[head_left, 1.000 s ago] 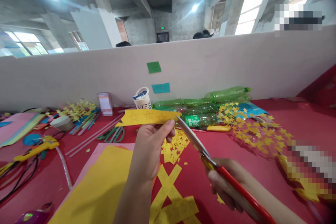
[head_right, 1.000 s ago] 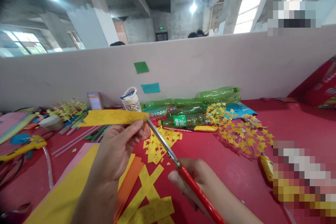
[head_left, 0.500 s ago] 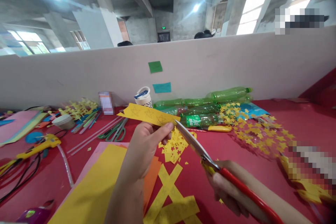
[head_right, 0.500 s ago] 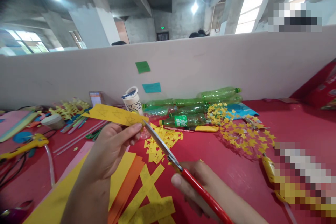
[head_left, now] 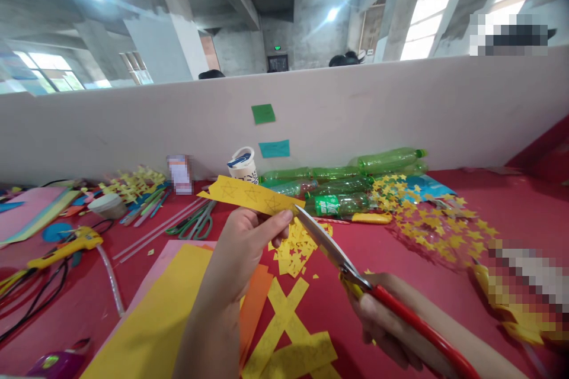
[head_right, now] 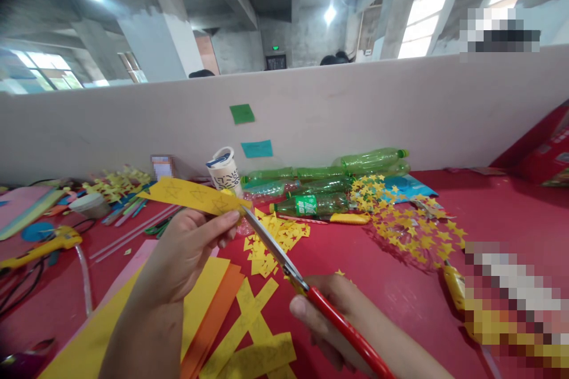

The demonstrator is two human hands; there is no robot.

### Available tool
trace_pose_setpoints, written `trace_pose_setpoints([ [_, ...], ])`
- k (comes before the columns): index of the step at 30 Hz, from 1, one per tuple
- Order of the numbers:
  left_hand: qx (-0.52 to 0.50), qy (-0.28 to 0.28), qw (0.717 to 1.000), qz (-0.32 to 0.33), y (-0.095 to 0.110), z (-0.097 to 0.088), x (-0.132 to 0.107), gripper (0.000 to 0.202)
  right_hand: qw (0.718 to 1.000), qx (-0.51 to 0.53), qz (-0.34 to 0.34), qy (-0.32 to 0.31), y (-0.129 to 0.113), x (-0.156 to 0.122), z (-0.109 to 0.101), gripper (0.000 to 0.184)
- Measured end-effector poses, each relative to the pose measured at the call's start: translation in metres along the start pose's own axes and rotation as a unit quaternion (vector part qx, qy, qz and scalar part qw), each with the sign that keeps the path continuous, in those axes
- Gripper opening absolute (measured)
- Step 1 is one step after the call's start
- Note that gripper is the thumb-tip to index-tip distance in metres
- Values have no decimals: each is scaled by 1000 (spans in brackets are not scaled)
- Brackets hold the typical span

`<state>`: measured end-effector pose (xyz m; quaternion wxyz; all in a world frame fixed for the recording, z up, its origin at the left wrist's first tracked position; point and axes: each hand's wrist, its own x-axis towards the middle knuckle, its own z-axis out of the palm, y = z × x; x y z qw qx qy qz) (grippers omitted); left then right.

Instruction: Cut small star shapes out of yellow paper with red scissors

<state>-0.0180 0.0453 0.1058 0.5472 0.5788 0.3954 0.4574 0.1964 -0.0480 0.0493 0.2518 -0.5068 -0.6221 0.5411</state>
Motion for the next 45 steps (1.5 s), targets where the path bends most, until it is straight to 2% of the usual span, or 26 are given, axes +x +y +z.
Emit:
trace_pose_setpoints([
  [10, 35, -8, 999, -18, 1, -9, 0, 26, 998, -26, 58, -12, -23, -3, -6, 62],
  [18, 58, -17, 997, -37, 1, -20, -1, 17, 997, -38, 63, -37, -20, 0, -7, 60],
  [28, 57, -16, 997, -58, 5, -21, -1, 19, 996, -64, 51, -43, -24, 0, -8, 61],
  [35, 51, -17, 997, -55, 4, -21, 0, 19, 996, -57, 54, -43, -23, -1, -8, 62],
  [40, 50, -39, 997, -32, 1, -20, -2, 24, 997, -50, 59, -30, -23, -1, -9, 62],
  [42, 48, -29, 998, -33, -1, -18, -3, 26, 997, -52, 51, -30, -22, -1, -9, 62],
  [45, 44, 18, 999, -19, -3, -8, -4, 25, 998, -37, 43, -19, -20, -2, -6, 63],
])
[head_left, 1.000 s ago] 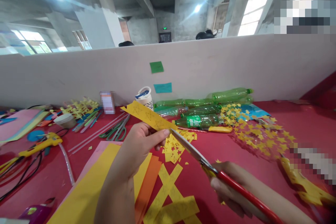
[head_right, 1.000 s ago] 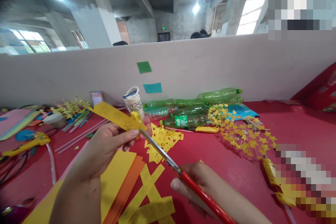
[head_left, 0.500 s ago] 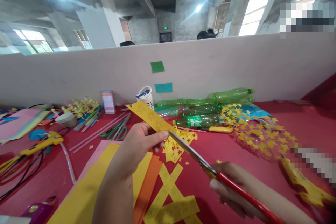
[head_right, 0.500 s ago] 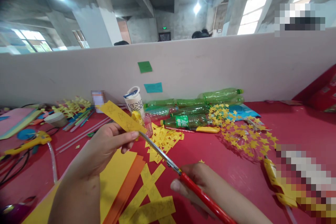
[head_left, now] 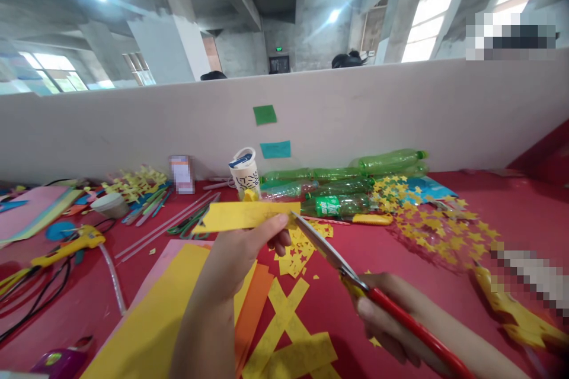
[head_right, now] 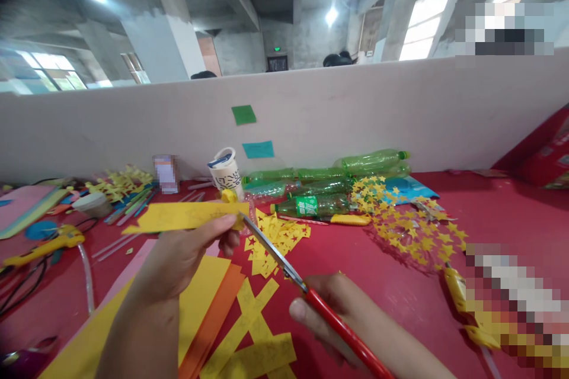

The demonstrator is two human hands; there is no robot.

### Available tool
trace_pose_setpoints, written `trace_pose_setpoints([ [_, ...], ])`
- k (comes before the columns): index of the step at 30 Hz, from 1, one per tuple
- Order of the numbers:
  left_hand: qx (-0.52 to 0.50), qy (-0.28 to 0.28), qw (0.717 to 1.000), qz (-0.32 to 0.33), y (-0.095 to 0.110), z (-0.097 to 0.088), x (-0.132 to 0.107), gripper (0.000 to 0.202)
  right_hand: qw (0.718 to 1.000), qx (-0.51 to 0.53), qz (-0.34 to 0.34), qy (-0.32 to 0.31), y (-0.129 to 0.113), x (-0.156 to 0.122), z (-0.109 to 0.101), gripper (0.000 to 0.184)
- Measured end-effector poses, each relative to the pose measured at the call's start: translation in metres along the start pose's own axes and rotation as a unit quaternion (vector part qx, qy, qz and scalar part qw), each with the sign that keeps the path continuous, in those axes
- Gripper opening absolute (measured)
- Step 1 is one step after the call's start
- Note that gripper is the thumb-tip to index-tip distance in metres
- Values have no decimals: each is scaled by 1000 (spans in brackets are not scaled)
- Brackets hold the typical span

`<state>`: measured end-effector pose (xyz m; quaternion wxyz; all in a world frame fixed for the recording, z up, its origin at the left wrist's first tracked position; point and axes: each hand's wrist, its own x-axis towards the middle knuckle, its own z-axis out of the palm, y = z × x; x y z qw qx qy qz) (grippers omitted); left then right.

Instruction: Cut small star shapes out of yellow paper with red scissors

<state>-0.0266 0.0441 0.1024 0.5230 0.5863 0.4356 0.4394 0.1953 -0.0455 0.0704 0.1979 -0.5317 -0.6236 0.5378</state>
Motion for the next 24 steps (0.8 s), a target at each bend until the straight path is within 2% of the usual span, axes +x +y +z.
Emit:
trace_pose_setpoints([
  [3, -23, 44, 998, 27, 1, 14, -1, 22, 999, 22, -9, 38, 3, -2, 5, 62],
  [7, 5, 55, 998, 42, 2, 25, -2, 27, 998, 21, -17, 61, 6, -3, 9, 56],
  [13, 11, 53, 998, 38, -1, 26, 0, 27, 998, 42, -30, 34, 5, -1, 7, 60],
  [18, 10, 52, 998, 42, 1, 28, -1, 30, 996, 58, -44, 60, 7, -1, 10, 61],
  [24, 3, 38, 998, 43, -1, 29, 0, 32, 994, 71, -68, 47, 17, 2, 9, 57],
])
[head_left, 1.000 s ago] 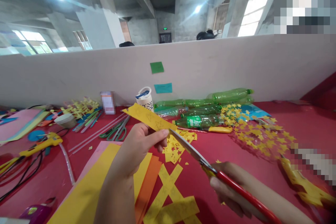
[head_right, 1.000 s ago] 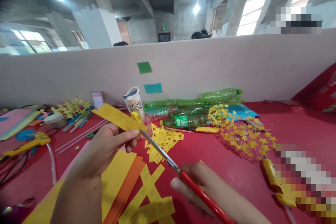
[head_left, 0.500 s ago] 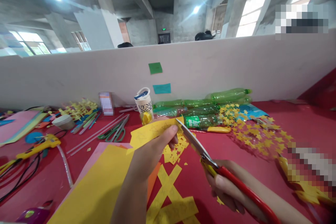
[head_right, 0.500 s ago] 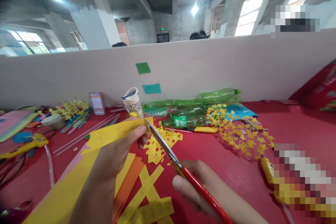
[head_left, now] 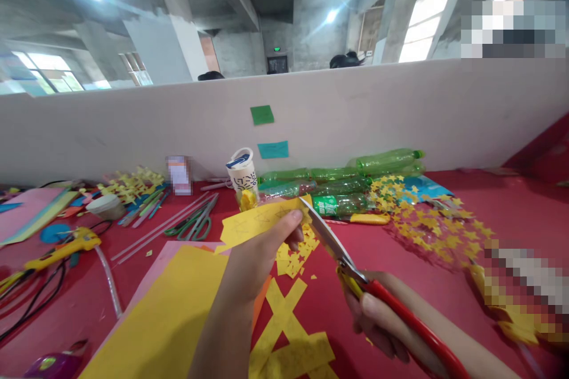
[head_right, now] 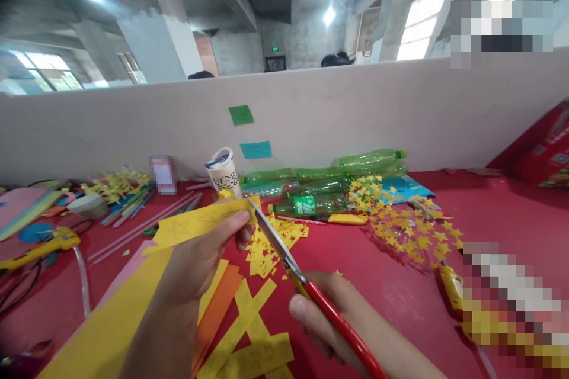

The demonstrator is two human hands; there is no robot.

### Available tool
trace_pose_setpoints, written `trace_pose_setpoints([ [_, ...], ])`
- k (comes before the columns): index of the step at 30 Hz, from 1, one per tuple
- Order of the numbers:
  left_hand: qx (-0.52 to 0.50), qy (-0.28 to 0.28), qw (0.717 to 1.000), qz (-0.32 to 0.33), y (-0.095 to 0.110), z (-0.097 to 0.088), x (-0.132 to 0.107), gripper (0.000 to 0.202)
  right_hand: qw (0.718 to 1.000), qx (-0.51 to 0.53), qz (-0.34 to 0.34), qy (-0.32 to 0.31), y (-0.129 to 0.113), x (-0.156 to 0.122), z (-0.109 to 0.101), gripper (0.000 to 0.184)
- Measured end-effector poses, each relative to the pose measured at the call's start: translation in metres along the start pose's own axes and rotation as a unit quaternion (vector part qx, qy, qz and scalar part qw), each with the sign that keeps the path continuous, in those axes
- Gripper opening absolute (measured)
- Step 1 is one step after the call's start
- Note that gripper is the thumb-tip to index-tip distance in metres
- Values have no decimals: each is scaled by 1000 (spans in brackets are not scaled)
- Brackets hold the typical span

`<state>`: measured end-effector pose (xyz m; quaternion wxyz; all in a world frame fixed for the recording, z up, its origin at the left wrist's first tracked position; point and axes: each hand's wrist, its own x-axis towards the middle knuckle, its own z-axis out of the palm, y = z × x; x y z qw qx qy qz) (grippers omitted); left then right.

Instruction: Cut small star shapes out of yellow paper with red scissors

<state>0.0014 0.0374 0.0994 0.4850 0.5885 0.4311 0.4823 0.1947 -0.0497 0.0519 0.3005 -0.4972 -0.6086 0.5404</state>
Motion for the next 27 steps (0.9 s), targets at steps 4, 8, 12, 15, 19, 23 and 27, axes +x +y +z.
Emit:
trace_pose_setpoints([
  [4, -2, -11, 1000, 3, -3, 0, 1, 32, 1000, 14, 9, 11, -6, 2, 1, 57],
  [8, -5, -22, 1000, -6, -6, 0, 2, 33, 1000, 14, 24, 10, -4, 4, 1, 58],
  [12, 9, -15, 1000, 5, -6, -1, 2, 34, 999, 10, 43, 25, 13, 7, 0, 64],
  [15, 12, -8, 1000, 12, -4, -2, 2, 33, 996, 19, 76, -36, 18, 7, 1, 67],
  [19, 6, -12, 1000, 5, -4, -2, 3, 31, 998, -5, 51, 37, 13, 5, 3, 68],
  [23, -17, -4, 1000, -9, -7, -2, 4, 29, 995, -17, 101, 3, 12, 12, -2, 71],
  [27, -39, 3, 999, -19, -7, -2, 5, 27, 985, -10, 150, -81, 10, 16, -7, 68],
])
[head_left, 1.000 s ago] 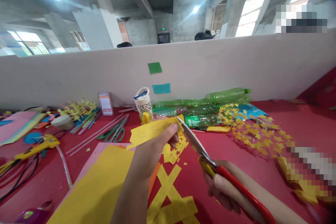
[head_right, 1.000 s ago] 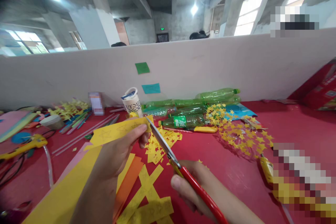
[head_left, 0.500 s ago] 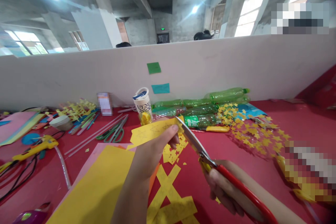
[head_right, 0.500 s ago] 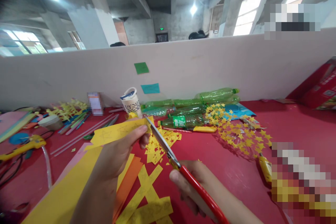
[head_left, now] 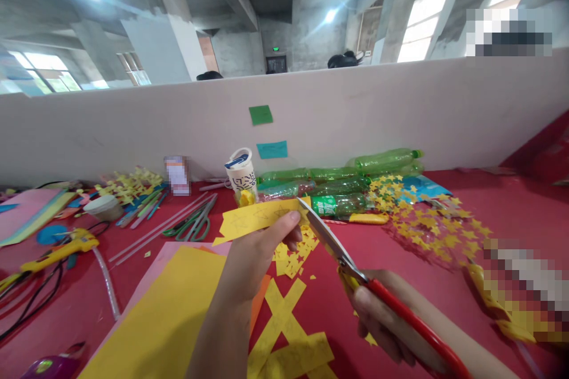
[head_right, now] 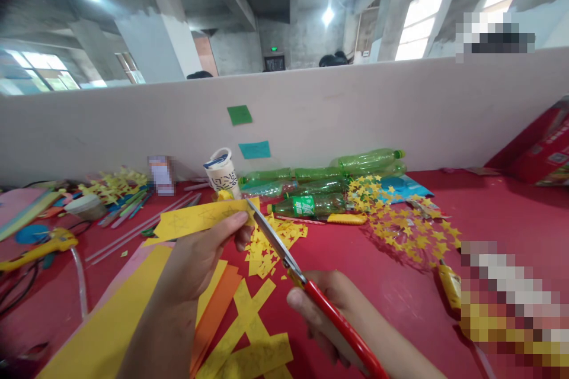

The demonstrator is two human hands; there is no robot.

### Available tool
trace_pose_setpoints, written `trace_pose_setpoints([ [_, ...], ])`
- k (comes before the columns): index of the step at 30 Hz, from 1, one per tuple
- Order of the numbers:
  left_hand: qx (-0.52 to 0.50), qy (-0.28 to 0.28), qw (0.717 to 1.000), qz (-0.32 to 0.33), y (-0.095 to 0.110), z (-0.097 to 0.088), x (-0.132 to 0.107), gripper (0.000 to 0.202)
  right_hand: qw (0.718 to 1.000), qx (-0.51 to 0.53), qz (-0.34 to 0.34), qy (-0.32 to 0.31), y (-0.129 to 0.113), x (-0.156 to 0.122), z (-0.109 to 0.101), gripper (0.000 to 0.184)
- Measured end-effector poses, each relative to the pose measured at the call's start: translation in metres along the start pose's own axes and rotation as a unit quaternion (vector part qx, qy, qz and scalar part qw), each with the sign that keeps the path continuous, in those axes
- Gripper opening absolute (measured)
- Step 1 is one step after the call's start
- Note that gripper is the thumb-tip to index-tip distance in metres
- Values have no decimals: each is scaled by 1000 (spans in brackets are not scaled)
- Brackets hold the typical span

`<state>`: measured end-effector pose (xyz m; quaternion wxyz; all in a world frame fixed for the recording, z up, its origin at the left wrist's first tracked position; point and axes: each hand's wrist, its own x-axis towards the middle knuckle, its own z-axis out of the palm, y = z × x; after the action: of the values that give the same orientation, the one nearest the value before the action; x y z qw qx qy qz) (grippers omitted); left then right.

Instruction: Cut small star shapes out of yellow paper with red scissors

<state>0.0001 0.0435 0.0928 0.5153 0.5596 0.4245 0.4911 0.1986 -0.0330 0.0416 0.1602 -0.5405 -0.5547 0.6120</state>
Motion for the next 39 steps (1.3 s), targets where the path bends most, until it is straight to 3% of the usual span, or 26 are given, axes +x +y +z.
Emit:
trace_pose_setpoints([
  [2, -12, 2, 1000, -2, 1, 0, 1, 26, 994, 7, -44, 96, -3, -4, 2, 67],
  [4, -35, 0, 999, -8, 4, 2, 1, 23, 996, 18, -44, 74, -5, -8, 7, 69],
  [5, -54, -3, 999, -8, 5, 3, 0, 22, 991, 22, -68, 117, -6, -10, 10, 67],
  [8, -121, -27, 992, 5, 8, 13, -2, 23, 983, 40, -91, 155, -8, -11, 17, 66],
  [11, -140, -64, 988, 7, 8, 24, -5, 26, 980, 53, -85, 172, -10, -11, 20, 66],
  [13, -143, -56, 988, 9, 6, 27, -6, 20, 978, 58, -86, 181, -11, -11, 21, 66],
  [17, -144, -14, 989, 21, 2, 22, -2, 10, 981, 60, -86, 166, -7, -9, 18, 66],
  [19, -142, -7, 989, 32, 1, 17, 0, 8, 988, 54, -82, 117, -6, -8, 17, 69],
  [20, -141, -6, 989, 38, 1, 14, 1, 8, 986, 53, -90, 131, -6, -8, 16, 67],
  [28, -113, -52, 992, 21, 2, 4, 1, 20, 987, 30, -93, 128, -9, -11, 16, 65],
  [35, -114, -67, 991, 21, 0, -1, 2, 14, 993, 7, -73, 91, -4, -9, 13, 64],
  [39, -111, -61, 992, 26, 3, -1, 2, 14, 993, 5, -62, 105, -12, -16, 13, 66],
])
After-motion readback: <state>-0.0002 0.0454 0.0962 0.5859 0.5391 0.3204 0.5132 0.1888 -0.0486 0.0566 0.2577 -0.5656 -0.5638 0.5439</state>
